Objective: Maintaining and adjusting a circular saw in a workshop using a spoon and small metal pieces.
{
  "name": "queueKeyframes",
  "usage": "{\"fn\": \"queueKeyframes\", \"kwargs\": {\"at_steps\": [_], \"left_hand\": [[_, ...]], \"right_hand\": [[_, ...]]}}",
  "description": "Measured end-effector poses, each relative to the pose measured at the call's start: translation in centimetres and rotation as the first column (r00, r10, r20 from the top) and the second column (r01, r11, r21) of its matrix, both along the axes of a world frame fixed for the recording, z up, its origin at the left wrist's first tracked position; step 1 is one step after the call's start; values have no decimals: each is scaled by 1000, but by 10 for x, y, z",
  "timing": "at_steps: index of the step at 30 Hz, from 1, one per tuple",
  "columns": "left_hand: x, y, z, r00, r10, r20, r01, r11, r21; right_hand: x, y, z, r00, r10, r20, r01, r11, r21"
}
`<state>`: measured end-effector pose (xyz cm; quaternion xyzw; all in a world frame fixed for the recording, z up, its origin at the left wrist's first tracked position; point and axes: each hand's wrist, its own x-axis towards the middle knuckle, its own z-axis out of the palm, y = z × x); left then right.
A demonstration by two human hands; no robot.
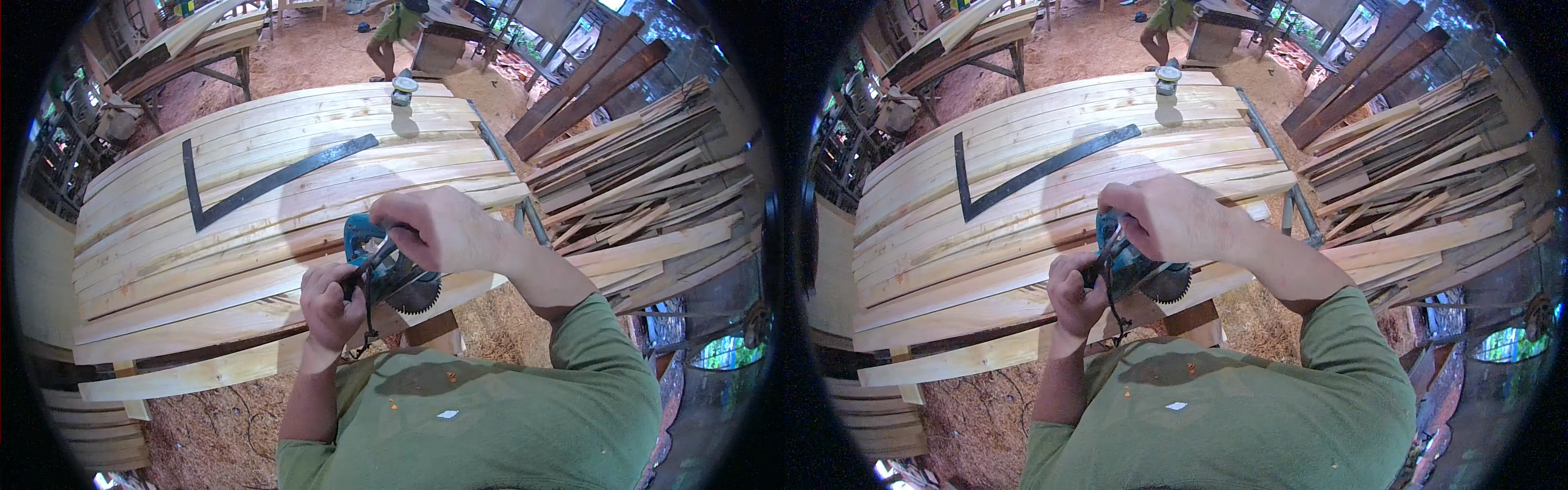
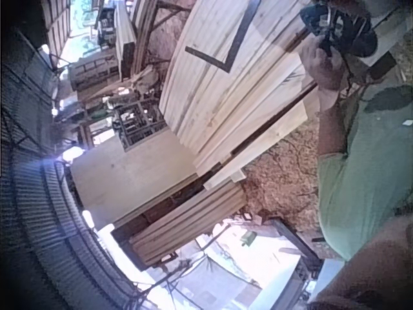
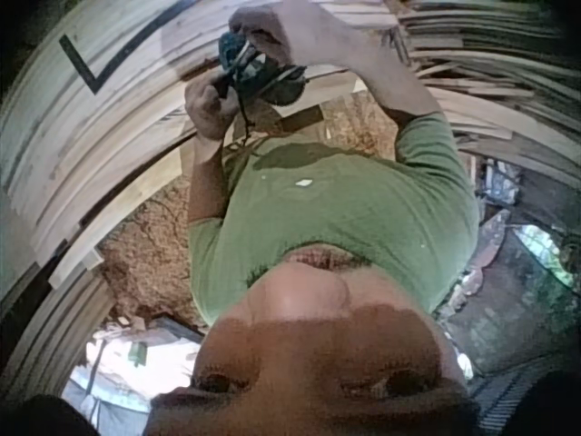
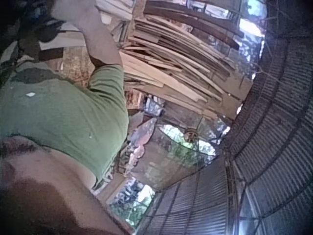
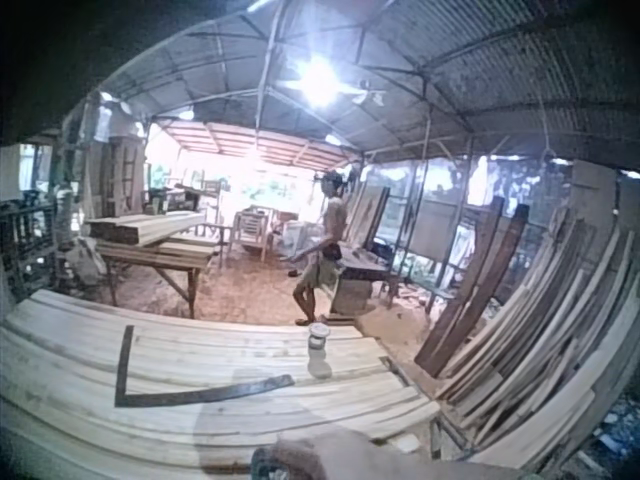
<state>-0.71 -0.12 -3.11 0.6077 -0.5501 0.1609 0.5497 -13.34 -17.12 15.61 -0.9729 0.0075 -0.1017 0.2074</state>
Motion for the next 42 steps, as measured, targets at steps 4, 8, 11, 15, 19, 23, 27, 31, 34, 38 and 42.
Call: {"fn": "queueKeyframes", "kwargs": {"at_steps": [4, 8, 11, 15, 19, 23, 27, 31, 34, 38, 42], "left_hand": [[0, 2, -2, 1000, -5, -17, 4, 1000, -22], [4, -4, -15, 999, -51, 0, 51, 993, -110], [3, -4, -16, 997, -61, -48, 55, 991, -119], [3, -6, -14, 995, -56, -78, 46, 992, -122], [1, -3, -11, 995, -21, -103, 15, 998, -56], [5, -8, -21, 1000, -19, 4, 19, 986, -164], [4, -7, -16, 999, -19, 35, 26, 979, -204], [1, -6, -9, 999, -13, -39, 7, 988, -153], [0, -3, -3, 997, -10, -78, 1, 993, -115], [-1, -3, 1, 998, 8, -60, -13, 997, -76], [2, -8, -6, 1000, -11, -24, 6, 980, -200]], "right_hand": [[-1, 0, -6, 997, -76, 21, 76, 997, 12], [-2, 1, 0, 997, -74, -7, 74, 997, 3], [-3, -2, -1, 996, -86, 22, 87, 996, -11], [-3, -3, -1, 997, -69, 21, 70, 997, -23], [-3, -3, -1, 999, -24, 33, 25, 999, -34], [-1, -5, -4, 999, 10, 37, -8, 999, -52], [3, -6, 1, 1000, 4, 6, -4, 998, -57], [5, -14, -6, 1000, 7, 23, -7, 1000, 20], [4, -10, -3, 999, -38, -8, 38, 999, -2], [-1, -2, 9, 982, -145, -121, 143, 989, -19], [-6, -11, 15, 977, -134, -164, 135, 991, -5]]}}
